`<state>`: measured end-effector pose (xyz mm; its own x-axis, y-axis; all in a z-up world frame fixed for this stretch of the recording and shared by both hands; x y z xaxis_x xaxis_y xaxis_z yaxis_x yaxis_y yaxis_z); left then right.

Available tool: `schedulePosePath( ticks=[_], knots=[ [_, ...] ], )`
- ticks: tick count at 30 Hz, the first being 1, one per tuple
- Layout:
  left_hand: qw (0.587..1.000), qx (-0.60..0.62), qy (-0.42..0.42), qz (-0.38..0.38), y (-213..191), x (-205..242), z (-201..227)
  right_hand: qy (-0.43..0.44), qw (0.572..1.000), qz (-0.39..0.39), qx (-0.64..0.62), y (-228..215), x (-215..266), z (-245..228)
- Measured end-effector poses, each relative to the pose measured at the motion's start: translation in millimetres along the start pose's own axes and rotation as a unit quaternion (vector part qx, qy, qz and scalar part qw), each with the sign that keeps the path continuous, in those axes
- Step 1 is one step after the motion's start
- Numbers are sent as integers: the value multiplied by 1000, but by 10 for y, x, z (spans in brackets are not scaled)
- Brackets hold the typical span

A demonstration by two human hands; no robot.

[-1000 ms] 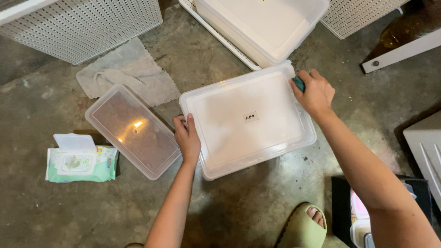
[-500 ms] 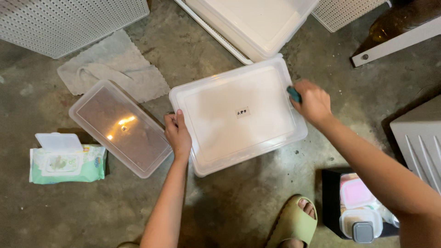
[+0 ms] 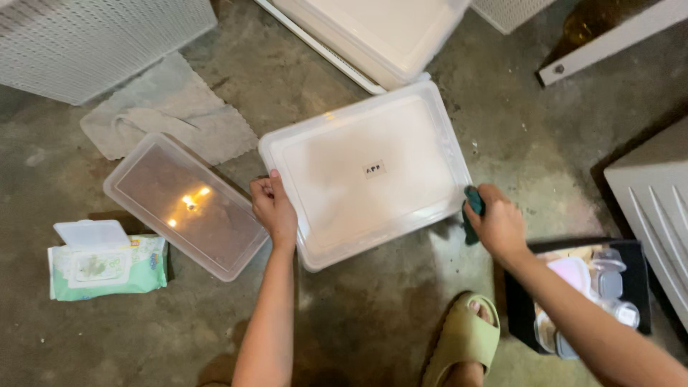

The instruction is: The person wipes the inside and outside of plastic storage lids and bins using a green cloth and a tan cloth, handling various sizes of containers one at a time on the floor.

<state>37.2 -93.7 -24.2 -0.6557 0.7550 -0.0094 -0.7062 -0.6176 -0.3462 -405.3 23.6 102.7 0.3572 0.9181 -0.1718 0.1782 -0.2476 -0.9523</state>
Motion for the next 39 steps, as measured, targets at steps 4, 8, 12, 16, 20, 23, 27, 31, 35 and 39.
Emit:
schedulePosePath(
  ticks=[4,8,12,16,20,23,27,31,35,39],
  knots=[
    [1000,13,-10,18,-39,-4,-85,116,993,3,20,134,146,102],
    [1000,6,4,18,-2,-37,-82,169,984,52,5,173,311,20],
    [1000,6,-14,11,11,-49,-105,152,984,74,-50,285,399,-372],
    [1000,-2,-16,4,-2,-27,-57,184,980,32,-75,495,690,-774],
    [1000,-16,-10,1,-38,0,-45,197,966,-38,-161,744,1023,-1302],
    [1000,-4,23,8,-57,2,31,135,973,-38,-184,816,1203,-1781],
    [1000,-4,24,2,-22,-21,29,88,942,-181,-268,1160,1354,-2288],
    [998,-20,51,-13,20,-16,-21,234,741,-441,-449,1370,1511,-2243],
    [998,0,52,-23,59,-41,-64,229,682,-490,-493,998,1195,-1710],
    [999,4,36,-22,52,-36,-73,150,748,-472,-442,620,682,-1104]
  ],
)
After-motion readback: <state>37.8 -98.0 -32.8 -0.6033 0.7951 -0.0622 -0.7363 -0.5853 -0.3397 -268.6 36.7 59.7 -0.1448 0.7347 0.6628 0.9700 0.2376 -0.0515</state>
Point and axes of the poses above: each hand's wrist, its own x-axis away from the middle knuckle, its own y-axis out of the palm, z = x × y, the point moved 10 cm from there along -x, towards the middle knuckle, and after that the axes turned 14 degrees about z, right-handed, at the moved point
